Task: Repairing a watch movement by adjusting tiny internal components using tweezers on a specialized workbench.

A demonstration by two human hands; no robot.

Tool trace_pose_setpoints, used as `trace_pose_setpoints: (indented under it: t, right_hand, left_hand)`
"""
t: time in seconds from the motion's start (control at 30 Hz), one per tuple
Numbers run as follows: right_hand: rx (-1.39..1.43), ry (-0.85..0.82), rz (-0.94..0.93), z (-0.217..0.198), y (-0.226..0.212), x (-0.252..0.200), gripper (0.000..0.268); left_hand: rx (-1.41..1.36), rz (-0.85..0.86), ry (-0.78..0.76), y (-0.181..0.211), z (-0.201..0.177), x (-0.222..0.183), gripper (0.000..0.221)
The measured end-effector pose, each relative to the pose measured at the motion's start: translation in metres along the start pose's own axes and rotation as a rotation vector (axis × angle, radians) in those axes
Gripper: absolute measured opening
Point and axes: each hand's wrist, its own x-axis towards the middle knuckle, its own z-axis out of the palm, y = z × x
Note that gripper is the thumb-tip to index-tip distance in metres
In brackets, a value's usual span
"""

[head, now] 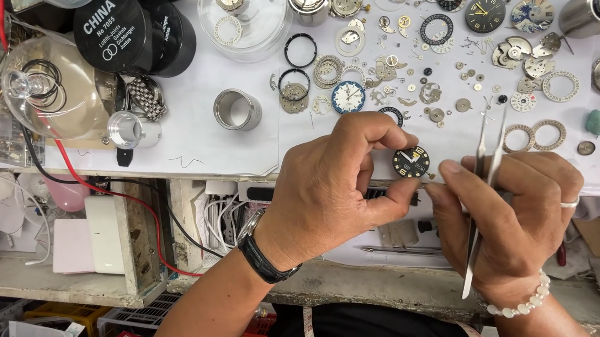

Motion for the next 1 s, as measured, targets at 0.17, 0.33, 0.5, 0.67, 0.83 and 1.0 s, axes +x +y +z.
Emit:
trace_pose_setpoints:
  t: [0.17,0.33,0.5,0.67,0.83,1.0]
  right_hand:
    - [0.138,0.115,-0.099,-0.002,0.003,-0.014,0.027]
    - [0.205,0.04,-0.156,-0.005,0.007,-0.023,0.026]
    - [0.197,0.026,-0.187,0.001,0.005,-0.025,0.019]
    - [0.17,0.079,-0.179,0.009,0.003,-0.021,0.006]
    - [0.159,0.068,-0.189,0.01,0.003,-0.017,0.006]
    - [0.142,0.058,-0.174,0.009,0.002,-0.017,0.007]
  left_hand:
    - [0.061,0.032,-0.006,-0.003,0.001,0.0,0.047]
    - [0.013,-0.004,-0.045,-0.004,-0.002,-0.001,0.061]
    - [-0.002,-0.033,-0.072,-0.006,-0.005,-0.004,0.066]
    - [0.037,0.004,-0.071,-0.008,-0.006,-0.003,0.063]
    - [0.029,0.02,-0.066,-0.008,-0.006,-0.003,0.067]
    - [0.024,-0.003,-0.068,-0.007,-0.006,-0.002,0.066]
